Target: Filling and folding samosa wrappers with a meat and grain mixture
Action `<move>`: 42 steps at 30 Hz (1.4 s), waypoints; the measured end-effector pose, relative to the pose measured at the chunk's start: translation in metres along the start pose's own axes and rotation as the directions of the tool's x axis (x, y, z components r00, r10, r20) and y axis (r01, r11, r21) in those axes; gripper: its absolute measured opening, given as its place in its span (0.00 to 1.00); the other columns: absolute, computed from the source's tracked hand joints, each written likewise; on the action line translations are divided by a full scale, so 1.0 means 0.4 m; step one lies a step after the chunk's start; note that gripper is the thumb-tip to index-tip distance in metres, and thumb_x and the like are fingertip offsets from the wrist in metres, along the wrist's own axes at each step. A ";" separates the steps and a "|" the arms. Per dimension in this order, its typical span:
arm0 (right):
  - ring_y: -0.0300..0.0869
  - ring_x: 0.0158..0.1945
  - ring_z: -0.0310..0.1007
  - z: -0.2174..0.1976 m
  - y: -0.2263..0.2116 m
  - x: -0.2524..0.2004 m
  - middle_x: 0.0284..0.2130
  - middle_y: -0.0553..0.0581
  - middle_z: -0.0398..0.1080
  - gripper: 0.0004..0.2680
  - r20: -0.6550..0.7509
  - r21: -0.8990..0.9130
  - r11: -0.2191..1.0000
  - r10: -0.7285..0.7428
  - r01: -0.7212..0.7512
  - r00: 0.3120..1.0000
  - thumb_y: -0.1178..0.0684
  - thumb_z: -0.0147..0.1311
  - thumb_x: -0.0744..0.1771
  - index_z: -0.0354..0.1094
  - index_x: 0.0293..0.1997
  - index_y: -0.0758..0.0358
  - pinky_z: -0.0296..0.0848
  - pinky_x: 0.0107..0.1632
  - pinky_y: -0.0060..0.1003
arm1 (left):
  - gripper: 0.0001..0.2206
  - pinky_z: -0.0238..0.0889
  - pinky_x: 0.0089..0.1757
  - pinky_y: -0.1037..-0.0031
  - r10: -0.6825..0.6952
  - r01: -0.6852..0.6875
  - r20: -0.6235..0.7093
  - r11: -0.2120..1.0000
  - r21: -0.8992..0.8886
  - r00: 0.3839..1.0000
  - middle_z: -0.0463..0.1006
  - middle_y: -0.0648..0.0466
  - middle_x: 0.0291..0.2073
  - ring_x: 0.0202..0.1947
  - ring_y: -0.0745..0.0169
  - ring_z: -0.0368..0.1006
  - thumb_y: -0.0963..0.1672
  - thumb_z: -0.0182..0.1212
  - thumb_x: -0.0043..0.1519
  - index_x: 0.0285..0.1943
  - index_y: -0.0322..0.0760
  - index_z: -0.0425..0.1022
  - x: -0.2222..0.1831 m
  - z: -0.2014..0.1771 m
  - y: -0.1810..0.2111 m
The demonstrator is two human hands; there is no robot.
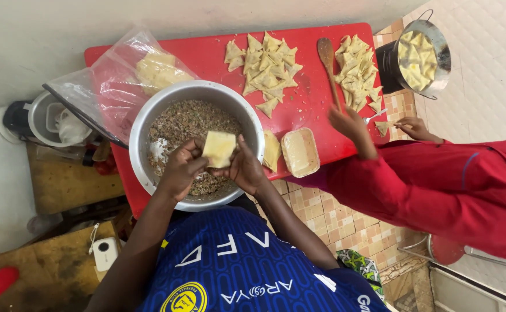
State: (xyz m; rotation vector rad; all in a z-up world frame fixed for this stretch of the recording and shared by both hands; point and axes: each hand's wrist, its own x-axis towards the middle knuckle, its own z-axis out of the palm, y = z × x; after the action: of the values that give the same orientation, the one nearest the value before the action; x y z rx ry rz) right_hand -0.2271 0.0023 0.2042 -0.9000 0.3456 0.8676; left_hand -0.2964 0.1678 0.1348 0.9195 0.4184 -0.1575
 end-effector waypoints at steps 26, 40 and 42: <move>0.60 0.39 0.82 -0.017 -0.077 0.074 0.36 0.61 0.79 0.08 0.716 -0.659 -0.247 -0.496 0.710 0.492 0.58 0.70 0.70 0.80 0.54 0.60 0.82 0.43 0.53 | 0.29 0.76 0.56 0.46 0.584 -0.364 0.282 0.026 0.931 0.761 0.73 0.38 0.53 0.57 0.33 0.76 0.38 0.74 0.61 0.72 0.33 0.67 0.002 0.063 0.089; 0.45 0.46 0.80 0.035 -0.078 0.130 0.41 0.60 0.81 0.08 0.550 -0.554 0.451 -0.434 0.700 0.714 0.59 0.66 0.72 0.77 0.57 0.67 0.80 0.56 0.46 | 0.56 0.64 0.67 0.35 0.342 -0.488 0.400 0.797 0.356 0.850 0.73 0.26 0.69 0.70 0.22 0.72 0.39 0.91 0.45 0.84 0.25 0.55 0.009 -0.090 0.000; 0.53 0.40 0.84 0.044 -0.071 0.159 0.34 0.68 0.82 0.07 0.364 -0.771 0.363 -0.423 0.524 0.830 0.58 0.59 0.73 0.76 0.53 0.74 0.79 0.52 0.52 | 0.52 0.62 0.68 0.40 0.445 -0.538 0.304 0.725 0.430 0.842 0.72 0.29 0.72 0.73 0.31 0.70 0.42 0.89 0.51 0.85 0.27 0.60 -0.013 -0.100 0.004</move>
State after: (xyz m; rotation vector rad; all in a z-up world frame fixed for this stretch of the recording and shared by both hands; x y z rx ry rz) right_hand -0.1670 0.0396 0.1924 -1.7735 -0.5274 0.4768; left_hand -0.3119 0.2004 0.1167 1.4935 -0.0661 0.1557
